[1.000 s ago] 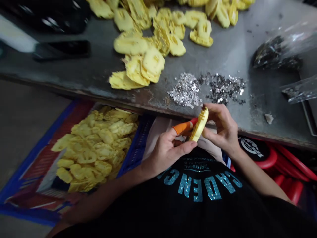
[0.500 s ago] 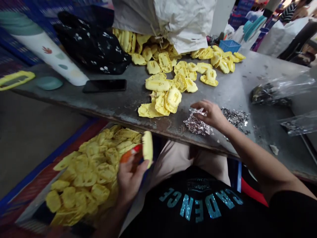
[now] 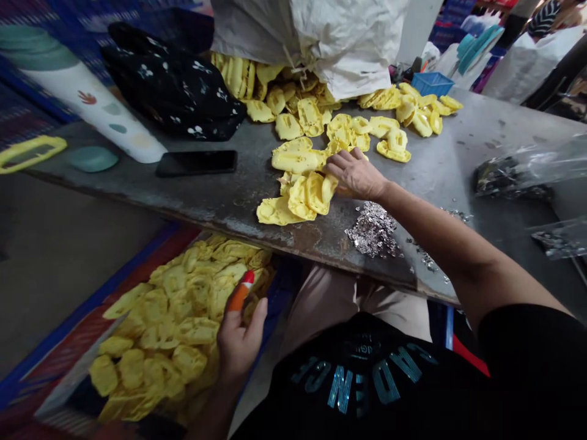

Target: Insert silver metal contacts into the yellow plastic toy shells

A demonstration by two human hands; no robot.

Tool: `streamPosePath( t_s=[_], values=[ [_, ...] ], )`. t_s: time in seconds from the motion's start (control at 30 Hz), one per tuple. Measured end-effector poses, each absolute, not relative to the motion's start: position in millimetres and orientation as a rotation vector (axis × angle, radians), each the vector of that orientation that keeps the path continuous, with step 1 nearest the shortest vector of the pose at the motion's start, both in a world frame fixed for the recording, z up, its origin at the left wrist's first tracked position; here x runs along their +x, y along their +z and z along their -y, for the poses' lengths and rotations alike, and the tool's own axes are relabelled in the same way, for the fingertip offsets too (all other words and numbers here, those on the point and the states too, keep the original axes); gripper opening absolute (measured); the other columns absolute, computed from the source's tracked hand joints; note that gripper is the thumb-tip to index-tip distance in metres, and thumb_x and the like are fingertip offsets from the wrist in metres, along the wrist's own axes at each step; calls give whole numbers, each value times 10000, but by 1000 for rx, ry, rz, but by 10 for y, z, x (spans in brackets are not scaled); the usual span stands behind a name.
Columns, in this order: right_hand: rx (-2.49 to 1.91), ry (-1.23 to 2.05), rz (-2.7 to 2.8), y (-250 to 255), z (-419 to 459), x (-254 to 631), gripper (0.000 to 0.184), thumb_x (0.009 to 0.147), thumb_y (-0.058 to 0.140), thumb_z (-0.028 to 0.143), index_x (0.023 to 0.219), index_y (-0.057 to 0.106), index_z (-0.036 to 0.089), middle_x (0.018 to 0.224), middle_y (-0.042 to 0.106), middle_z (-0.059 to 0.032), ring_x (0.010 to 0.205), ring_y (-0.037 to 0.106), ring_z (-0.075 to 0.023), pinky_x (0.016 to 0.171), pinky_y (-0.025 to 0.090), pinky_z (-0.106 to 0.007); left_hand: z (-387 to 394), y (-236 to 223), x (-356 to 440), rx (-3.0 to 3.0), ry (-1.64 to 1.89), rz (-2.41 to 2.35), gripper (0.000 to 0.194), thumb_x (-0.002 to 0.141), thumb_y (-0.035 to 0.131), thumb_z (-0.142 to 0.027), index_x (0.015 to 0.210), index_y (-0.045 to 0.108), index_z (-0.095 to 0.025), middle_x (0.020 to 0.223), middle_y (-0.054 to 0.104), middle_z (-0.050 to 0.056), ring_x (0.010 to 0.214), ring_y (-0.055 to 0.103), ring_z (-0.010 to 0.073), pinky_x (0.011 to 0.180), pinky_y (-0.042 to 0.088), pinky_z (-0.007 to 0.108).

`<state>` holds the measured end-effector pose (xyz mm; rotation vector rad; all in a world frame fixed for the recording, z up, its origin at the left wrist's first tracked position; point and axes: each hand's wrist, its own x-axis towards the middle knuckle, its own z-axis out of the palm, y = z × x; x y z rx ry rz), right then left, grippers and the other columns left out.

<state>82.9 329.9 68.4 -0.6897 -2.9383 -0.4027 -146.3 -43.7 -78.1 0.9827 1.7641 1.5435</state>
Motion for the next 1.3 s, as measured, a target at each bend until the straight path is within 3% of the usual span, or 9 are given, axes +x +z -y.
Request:
streamPosePath(
  t_s=[0.1, 0.2, 0.33, 0.47, 0.57, 0.67, 0.83, 1.0, 1.3],
  values=[
    [-878, -278, 2891, 790, -3263, 1006, 233, 1050, 650, 264, 1257, 694, 168, 1326, 723, -184, 1274, 600, -370, 1110, 493, -563, 268, -574, -1153, 1059, 1573, -1728, 475, 989, 863, -434, 1400, 754, -223, 1474, 780, 156, 1428, 734, 340, 1259, 588, 497],
    [-974, -6, 2743, 935, -3002, 1321, 155, 1082, 654, 309, 1157, 710, 184, 1285, 722, -159, 1269, 623, -350, 1129, 511, -542, 52, -233, -888, 1170, 1571, -1570, 419, 1057, 789, -415, 1445, 757, -259, 1596, 724, 140, 1350, 773, 300, 1162, 649, 462],
    [-879, 865, 2300, 892, -2057, 1775, 318, 1062, 728, 522, 1105, 700, 208, 1126, 745, -62, 1069, 701, -234, 1034, 602, -439, -207, 137, -629, 1167, 1532, -1123, 638, 1016, 855, -399, 1625, 665, -415, 1783, 575, 45, 1561, 633, 310, 1183, 627, 413],
    [-643, 1803, 1865, 523, -945, 1975, 460, 1004, 776, 645, 1065, 711, 194, 1026, 786, -13, 956, 752, -181, 888, 650, -341, -254, 180, -354, 840, 1102, -930, 697, 900, 929, -584, 1498, 762, -268, 1582, 744, 127, 1549, 638, 419, 1219, 630, 507],
    [-895, 1600, 1868, 293, -465, 2257, 448, 1002, 812, 626, 1083, 732, 192, 1001, 800, -11, 863, 733, -160, 804, 614, -307, -159, 150, -132, 690, 817, -953, 748, 871, 943, -590, 1502, 754, -236, 1431, 817, 158, 1444, 716, 443, 1172, 658, 574],
    [-1176, 982, 1962, 217, -332, 2788, 255, 1089, 750, 419, 1280, 765, 251, 1187, 844, -47, 1001, 766, -197, 916, 604, -363, -120, 171, 7, 649, 754, -958, 742, 905, 903, -567, 1557, 721, -263, 1451, 812, 168, 1357, 773, 451, 1048, 715, 570],
    [-1598, 161, 1951, 132, -490, 3508, 80, 1052, 748, 308, 1046, 820, 274, 967, 787, -47, 985, 689, -279, 923, 502, -465, -237, 283, 54, 640, 646, -875, 647, 1029, 643, -746, 1303, 865, -205, 1242, 877, 201, 953, 882, 393, 677, 746, 444],
    [-1639, 93, 2032, -39, -645, 3479, 107, 1012, 807, 392, 1045, 807, 290, 979, 768, -52, 1030, 656, -314, 928, 464, -485, -314, 332, 82, 551, 568, -851, 521, 1034, 593, -558, 1216, 891, -172, 1212, 884, 210, 975, 890, 400, 683, 749, 472],
    [-1349, 313, 2011, 313, -455, 3261, 67, 1077, 751, 312, 1093, 815, 316, 1005, 834, -23, 932, 769, -258, 853, 517, -448, -322, 399, 190, 363, 527, -793, 616, 920, 784, -615, 1370, 839, -198, 1444, 813, 218, 1253, 818, 516, 758, 763, 545]
  ],
)
